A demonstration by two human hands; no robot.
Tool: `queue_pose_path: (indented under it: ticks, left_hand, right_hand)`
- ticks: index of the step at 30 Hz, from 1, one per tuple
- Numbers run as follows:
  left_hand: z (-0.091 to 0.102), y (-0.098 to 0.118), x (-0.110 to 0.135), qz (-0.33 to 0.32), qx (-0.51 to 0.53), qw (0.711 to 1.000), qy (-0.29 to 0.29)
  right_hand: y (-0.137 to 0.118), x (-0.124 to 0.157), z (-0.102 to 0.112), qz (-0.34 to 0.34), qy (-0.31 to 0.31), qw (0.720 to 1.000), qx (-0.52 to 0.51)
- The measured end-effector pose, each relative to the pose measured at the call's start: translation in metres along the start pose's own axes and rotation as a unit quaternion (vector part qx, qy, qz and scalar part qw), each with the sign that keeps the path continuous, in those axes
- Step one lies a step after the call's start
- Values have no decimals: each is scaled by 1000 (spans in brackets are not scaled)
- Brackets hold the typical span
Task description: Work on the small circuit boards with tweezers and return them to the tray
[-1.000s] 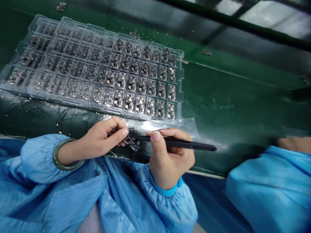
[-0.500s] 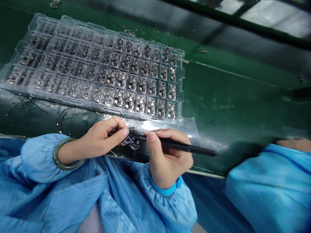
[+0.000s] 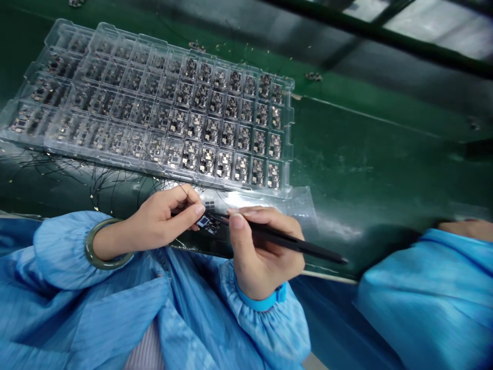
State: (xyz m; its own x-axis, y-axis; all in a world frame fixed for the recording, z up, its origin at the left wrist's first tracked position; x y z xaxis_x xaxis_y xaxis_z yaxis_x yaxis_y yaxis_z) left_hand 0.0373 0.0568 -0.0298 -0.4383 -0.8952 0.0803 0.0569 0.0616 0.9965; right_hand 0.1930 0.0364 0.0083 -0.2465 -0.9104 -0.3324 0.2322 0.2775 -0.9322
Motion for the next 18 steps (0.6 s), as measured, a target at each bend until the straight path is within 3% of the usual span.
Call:
queue_pose_path:
  ticks: [18]
  left_hand:
    - [-1,1,-1,-24,1,1000,-6]
  right_hand:
    - [-7,0,-2,44,-17,999,4]
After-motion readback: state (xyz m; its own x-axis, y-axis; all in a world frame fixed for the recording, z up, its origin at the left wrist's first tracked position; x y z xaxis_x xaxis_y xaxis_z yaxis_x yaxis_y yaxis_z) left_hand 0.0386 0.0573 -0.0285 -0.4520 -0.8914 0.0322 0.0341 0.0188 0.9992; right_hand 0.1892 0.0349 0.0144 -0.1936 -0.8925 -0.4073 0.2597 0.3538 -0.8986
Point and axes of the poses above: each hand's wrist, its own x-axis away from the middle knuckle, its own z-axis out of the back of the hand, y = z × x, the point moved 6 cm from there along -x, towards the middle knuckle, and after that the axes turned 8 degrees about -z, right-handed, at the moved point
